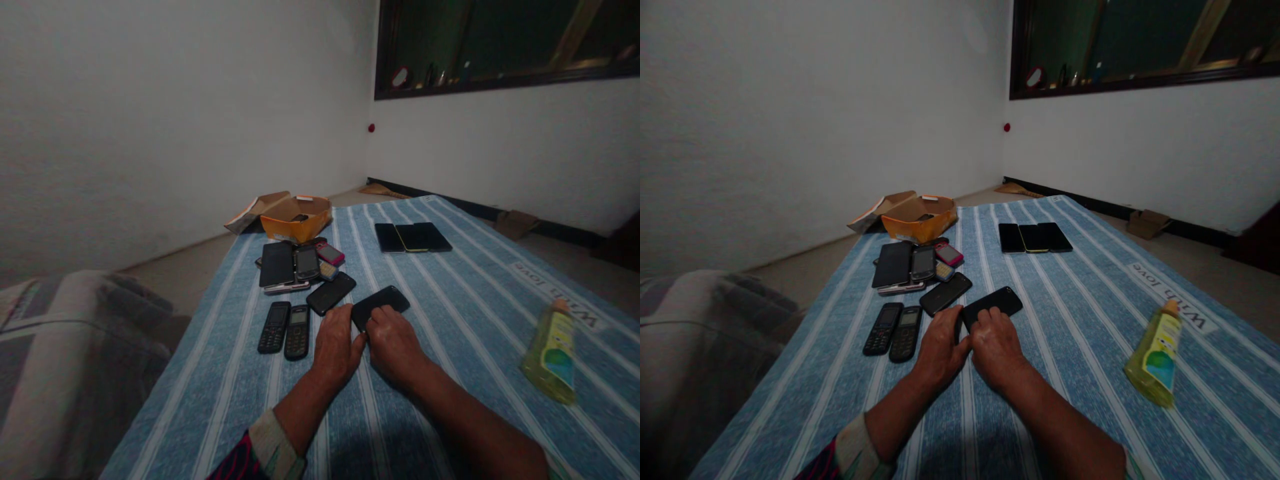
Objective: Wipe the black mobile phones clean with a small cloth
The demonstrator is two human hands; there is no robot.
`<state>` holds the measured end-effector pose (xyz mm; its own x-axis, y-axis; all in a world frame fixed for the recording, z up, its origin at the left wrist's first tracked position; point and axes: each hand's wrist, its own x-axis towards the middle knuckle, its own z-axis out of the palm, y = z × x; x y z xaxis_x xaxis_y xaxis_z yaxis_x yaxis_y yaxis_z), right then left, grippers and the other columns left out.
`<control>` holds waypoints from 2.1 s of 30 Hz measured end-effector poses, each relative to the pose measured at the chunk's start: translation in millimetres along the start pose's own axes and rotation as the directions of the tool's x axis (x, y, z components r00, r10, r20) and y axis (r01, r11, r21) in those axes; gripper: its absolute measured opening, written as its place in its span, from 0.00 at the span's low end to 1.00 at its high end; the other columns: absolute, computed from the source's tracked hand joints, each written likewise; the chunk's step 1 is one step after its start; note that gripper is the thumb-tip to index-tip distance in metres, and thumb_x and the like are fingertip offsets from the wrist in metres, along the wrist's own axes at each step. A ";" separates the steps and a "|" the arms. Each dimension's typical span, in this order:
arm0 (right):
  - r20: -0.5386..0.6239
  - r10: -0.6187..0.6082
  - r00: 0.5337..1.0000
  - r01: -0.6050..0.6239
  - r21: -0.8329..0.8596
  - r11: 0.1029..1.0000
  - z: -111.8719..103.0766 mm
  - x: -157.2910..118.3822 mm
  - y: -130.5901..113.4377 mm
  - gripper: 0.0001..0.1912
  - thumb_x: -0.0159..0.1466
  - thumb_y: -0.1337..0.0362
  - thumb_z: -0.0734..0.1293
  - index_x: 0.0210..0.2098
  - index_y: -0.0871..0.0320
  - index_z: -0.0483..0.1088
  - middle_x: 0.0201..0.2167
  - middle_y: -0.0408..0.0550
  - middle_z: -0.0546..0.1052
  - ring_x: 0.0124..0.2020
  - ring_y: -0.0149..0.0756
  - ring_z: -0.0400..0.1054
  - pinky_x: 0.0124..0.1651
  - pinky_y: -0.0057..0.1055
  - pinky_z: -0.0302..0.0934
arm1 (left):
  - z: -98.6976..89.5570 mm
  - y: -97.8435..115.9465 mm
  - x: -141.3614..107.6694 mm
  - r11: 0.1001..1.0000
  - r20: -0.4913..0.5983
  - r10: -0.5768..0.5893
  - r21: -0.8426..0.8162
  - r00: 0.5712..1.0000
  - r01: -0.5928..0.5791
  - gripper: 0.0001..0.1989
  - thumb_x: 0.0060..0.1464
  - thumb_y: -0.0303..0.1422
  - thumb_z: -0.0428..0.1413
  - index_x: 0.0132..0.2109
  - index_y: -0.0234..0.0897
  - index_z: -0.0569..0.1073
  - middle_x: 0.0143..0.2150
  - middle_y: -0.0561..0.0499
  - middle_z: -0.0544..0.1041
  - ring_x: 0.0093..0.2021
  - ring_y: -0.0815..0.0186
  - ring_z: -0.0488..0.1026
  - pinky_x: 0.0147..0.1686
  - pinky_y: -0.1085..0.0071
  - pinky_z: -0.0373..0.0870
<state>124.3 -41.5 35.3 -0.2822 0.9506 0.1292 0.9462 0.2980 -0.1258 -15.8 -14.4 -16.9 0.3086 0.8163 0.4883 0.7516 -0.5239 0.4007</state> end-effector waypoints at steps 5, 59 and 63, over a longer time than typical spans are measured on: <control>-0.034 -0.084 0.996 0.084 0.010 0.996 5.7 -1.4 1.5 0.10 0.61 0.76 0.62 0.34 0.62 0.75 0.37 0.55 0.74 0.43 0.44 0.64 0.43 0.37 0.57 | -0.7 -1.9 0.3 0.999 -0.011 0.029 -0.018 1.000 -0.030 0.22 0.53 0.33 0.55 0.55 0.31 0.66 0.48 0.39 0.75 0.49 0.51 0.72 0.50 0.51 0.71; -0.143 -0.143 0.979 0.148 0.029 0.989 26.1 36.8 11.3 0.07 0.65 0.71 0.64 0.39 0.58 0.74 0.38 0.50 0.73 0.44 0.40 0.62 0.43 0.33 0.51 | -2.3 9.7 2.6 0.991 -0.155 -0.124 -0.068 0.980 0.115 0.19 0.49 0.23 0.50 0.50 0.35 0.66 0.42 0.44 0.75 0.45 0.56 0.72 0.45 0.56 0.73; -0.143 -0.133 0.981 0.139 0.032 0.990 25.4 40.7 15.8 0.07 0.65 0.70 0.63 0.39 0.58 0.74 0.38 0.50 0.73 0.44 0.40 0.62 0.45 0.34 0.51 | -4.6 12.2 3.3 0.992 -0.143 -0.116 -0.056 0.983 0.109 0.12 0.49 0.23 0.51 0.42 0.39 0.67 0.38 0.47 0.74 0.41 0.57 0.71 0.42 0.59 0.72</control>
<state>123.8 4.1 13.6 -0.3798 0.8805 0.2836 0.8925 0.4295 -0.1381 -8.3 -19.1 -6.8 0.1329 0.8280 0.5448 0.7466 -0.4451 0.4944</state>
